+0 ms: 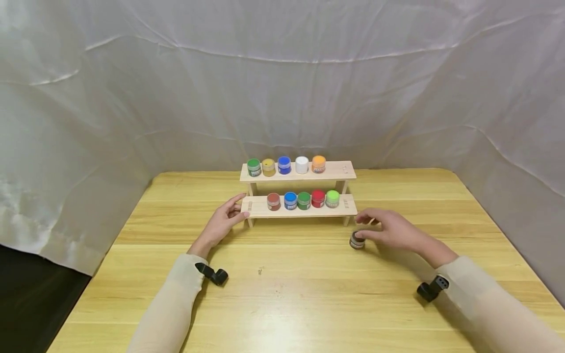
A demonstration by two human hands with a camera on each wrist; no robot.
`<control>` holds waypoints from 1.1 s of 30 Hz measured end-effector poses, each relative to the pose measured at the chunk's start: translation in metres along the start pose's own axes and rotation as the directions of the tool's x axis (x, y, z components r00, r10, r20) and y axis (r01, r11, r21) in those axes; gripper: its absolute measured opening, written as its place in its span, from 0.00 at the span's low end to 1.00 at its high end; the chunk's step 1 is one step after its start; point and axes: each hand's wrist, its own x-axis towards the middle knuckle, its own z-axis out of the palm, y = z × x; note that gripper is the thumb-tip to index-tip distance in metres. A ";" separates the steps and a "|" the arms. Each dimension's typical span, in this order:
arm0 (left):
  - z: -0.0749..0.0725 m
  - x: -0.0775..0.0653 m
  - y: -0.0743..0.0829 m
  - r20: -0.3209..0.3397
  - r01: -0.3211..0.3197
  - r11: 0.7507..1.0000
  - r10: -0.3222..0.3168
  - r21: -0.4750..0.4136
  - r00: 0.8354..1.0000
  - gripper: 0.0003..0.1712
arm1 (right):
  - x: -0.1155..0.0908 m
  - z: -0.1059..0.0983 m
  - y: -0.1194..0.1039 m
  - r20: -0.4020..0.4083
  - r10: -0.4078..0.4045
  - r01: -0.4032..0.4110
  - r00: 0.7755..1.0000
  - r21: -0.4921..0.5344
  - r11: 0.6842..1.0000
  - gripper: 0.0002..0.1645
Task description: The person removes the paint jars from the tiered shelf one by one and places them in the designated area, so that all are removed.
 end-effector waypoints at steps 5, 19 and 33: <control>0.000 -0.001 0.000 -0.003 0.005 1.000 -0.005 0.004 1.000 0.37 | 0.010 -0.013 -0.008 -0.019 -0.022 0.022 1.000 -0.013 1.000 0.23; 0.000 0.000 0.001 -0.009 0.006 1.000 -0.006 -0.001 1.000 0.37 | 0.050 -0.038 -0.026 -0.046 -0.063 0.061 0.997 -0.035 0.998 0.26; 0.000 0.000 0.000 -0.012 0.010 1.000 -0.010 0.001 1.000 0.37 | 0.091 -0.053 -0.039 -0.096 -0.095 0.083 0.991 -0.124 0.989 0.26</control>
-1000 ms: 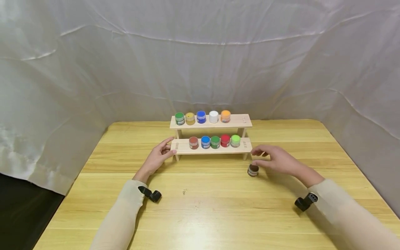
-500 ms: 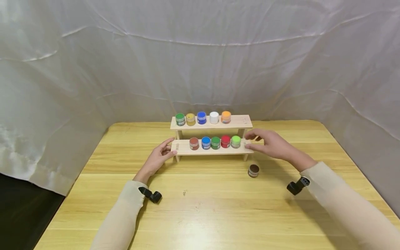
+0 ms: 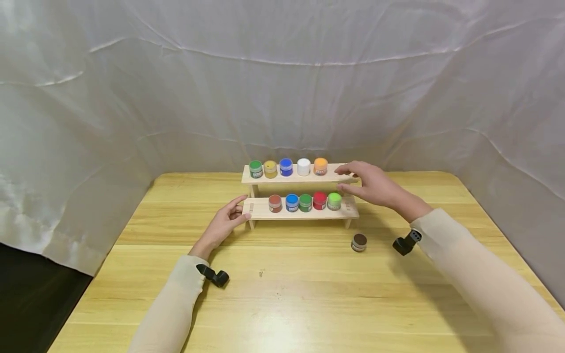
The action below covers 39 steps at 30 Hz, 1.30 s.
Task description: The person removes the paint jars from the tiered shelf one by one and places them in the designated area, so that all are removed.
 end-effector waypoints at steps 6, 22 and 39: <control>0.000 0.000 -0.001 0.003 0.003 1.000 -0.003 -0.004 1.000 0.37 | 0.016 -0.002 -0.002 -0.001 0.002 -0.002 1.000 -0.037 0.999 0.28; 0.002 0.000 0.000 0.003 -0.004 1.000 0.004 -0.001 1.000 0.37 | 0.055 -0.001 -0.001 0.080 0.136 -0.137 0.987 -0.001 0.991 0.33; 0.005 0.000 0.000 0.016 -0.004 1.000 0.004 -0.017 1.000 0.37 | 0.070 0.005 0.002 0.145 0.195 -0.201 0.970 0.023 0.979 0.24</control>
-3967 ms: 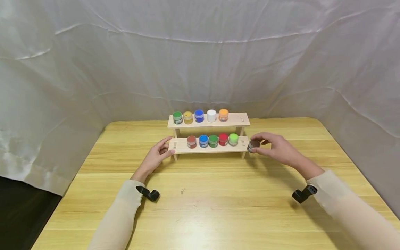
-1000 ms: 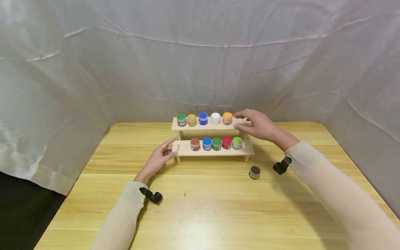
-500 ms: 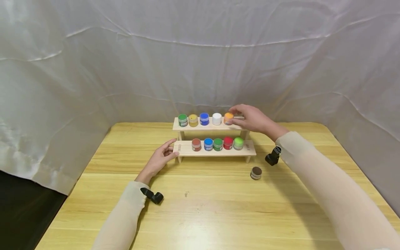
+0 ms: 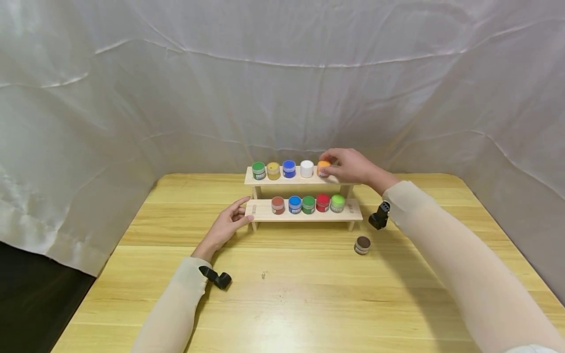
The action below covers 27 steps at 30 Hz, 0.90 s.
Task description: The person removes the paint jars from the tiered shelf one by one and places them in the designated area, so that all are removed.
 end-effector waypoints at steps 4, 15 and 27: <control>0.000 0.000 0.000 0.002 -0.002 1.000 0.002 0.004 1.000 0.37 | -0.004 -0.001 0.000 -0.009 0.004 -0.004 1.000 0.007 1.000 0.23; -0.004 0.001 0.000 0.002 -0.007 1.000 0.007 0.016 1.000 0.38 | -0.027 -0.006 -0.005 -0.090 -0.036 0.039 0.995 0.035 0.999 0.23; -0.007 0.001 0.001 -0.005 -0.023 1.000 0.023 -0.014 1.000 0.37 | -0.056 -0.003 -0.008 -0.135 -0.077 0.085 0.988 0.050 0.995 0.25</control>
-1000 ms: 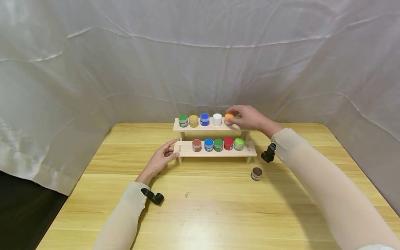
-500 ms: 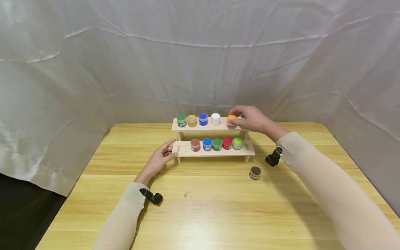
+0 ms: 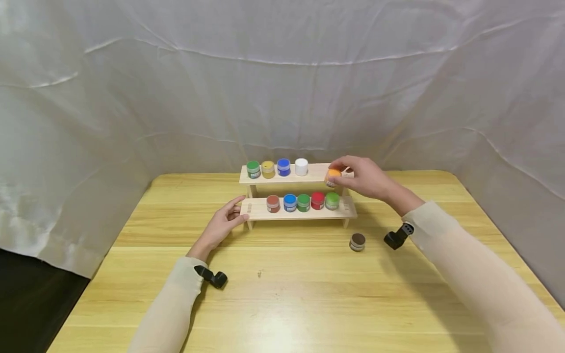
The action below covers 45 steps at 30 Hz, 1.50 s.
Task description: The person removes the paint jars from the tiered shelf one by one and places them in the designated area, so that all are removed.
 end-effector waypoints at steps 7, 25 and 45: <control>-0.002 0.004 -0.010 -0.005 0.006 1.000 -0.006 -0.013 1.000 0.37 | -0.022 0.007 0.007 -0.033 -0.019 0.019 0.999 0.023 1.000 0.24; -0.003 -0.001 -0.001 -0.001 0.007 1.000 -0.007 -0.019 1.000 0.37 | -0.060 0.034 0.011 -0.016 -0.082 0.082 0.997 -0.024 0.996 0.23; -0.003 -0.002 0.000 0.005 0.012 1.000 -0.012 -0.008 1.000 0.37 | -0.082 0.061 0.017 0.089 -0.057 0.062 0.994 -0.065 0.996 0.23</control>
